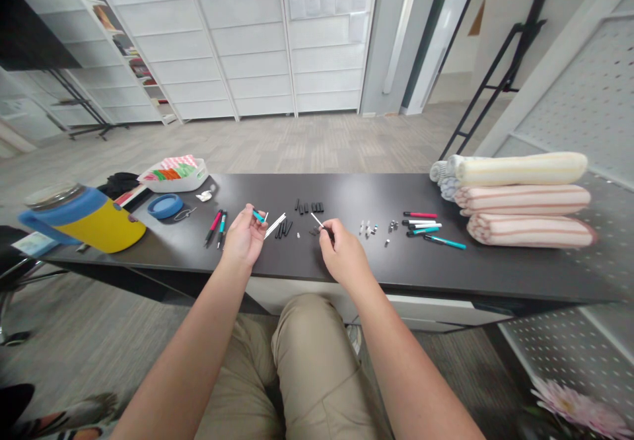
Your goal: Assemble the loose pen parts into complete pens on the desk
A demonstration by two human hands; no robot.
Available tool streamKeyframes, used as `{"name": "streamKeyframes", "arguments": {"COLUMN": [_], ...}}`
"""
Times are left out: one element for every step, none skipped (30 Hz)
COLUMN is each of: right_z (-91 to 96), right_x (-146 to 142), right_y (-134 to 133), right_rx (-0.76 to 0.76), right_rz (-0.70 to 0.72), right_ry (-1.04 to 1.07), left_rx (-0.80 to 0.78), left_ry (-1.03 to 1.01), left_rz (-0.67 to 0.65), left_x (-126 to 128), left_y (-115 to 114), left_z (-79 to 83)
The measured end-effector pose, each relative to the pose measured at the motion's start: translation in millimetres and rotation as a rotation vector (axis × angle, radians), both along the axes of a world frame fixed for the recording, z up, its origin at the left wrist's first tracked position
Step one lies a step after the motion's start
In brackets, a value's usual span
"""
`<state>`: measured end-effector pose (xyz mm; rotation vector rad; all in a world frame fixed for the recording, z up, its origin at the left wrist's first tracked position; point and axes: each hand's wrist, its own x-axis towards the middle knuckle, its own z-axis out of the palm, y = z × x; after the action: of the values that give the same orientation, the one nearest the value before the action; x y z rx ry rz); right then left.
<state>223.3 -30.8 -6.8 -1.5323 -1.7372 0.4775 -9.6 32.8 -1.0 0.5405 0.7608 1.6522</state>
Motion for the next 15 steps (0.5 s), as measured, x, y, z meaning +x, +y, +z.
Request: {"name": "streamKeyframes", "arguments": {"right_z": [-0.1,-0.1,0.2,0.5,1.0,1.5,1.9,2.4,2.8,3.2,3.5,3.9,4.2,4.5,4.7], "right_x": [-0.2,-0.7,-1.4,-2.2,-3.0,-3.8,-4.4,-4.9,-5.3,-5.5,-5.5,-5.5,-5.5,-5.4,-5.2], "right_y": [0.4,0.6,0.7,0.6,0.3,0.0,-0.2,-0.4,-0.5,-0.6,-0.5,-0.4,-0.4,-0.4,-0.5], "right_rx": [0.004,0.001,-0.012,-0.031,-0.052,-0.069,-0.079,-0.081,-0.079,-0.075,-0.070,-0.067,-0.067,-0.067,-0.068], "right_rz": [-0.011,-0.021,-0.029,-0.032,-0.031,-0.029,-0.028,-0.028,-0.031,-0.034,-0.037,-0.037,-0.035,-0.032,-0.029], "right_ry": [-0.017,-0.034,-0.048,-0.056,-0.060,-0.062,-0.065,-0.068,-0.072,-0.075,-0.078,-0.080,-0.081,-0.082,-0.082], "left_rx": [0.016,0.031,0.044,0.056,0.068,0.081,0.096,0.113,0.131,0.150,0.170,0.192,0.215,0.241,0.267], "left_ry": [0.028,0.055,0.083,0.111,0.141,0.176,0.214,0.256,0.302,0.355,0.419,0.498,0.588,0.691,0.798], "left_rz": [-0.004,-0.009,-0.014,-0.018,-0.021,-0.022,-0.021,-0.021,-0.020,-0.018,-0.015,-0.007,0.002,0.010,0.016], "left_x": [0.3,0.7,1.2,1.9,2.8,3.9,5.4,7.2,9.2,11.6,14.1,16.6,19.1,21.4,23.4], "left_y": [-0.4,-0.7,-0.9,-1.1,-1.3,-1.6,-2.0,-2.7,-3.5,-4.8,-6.4,-8.5,-11.1,-13.9,-17.1], "left_z": [-0.8,-1.6,-2.2,-2.6,-2.9,-3.1,-3.1,-3.2,-3.2,-3.3,-3.4,-3.5,-3.6,-3.6,-3.6]}}
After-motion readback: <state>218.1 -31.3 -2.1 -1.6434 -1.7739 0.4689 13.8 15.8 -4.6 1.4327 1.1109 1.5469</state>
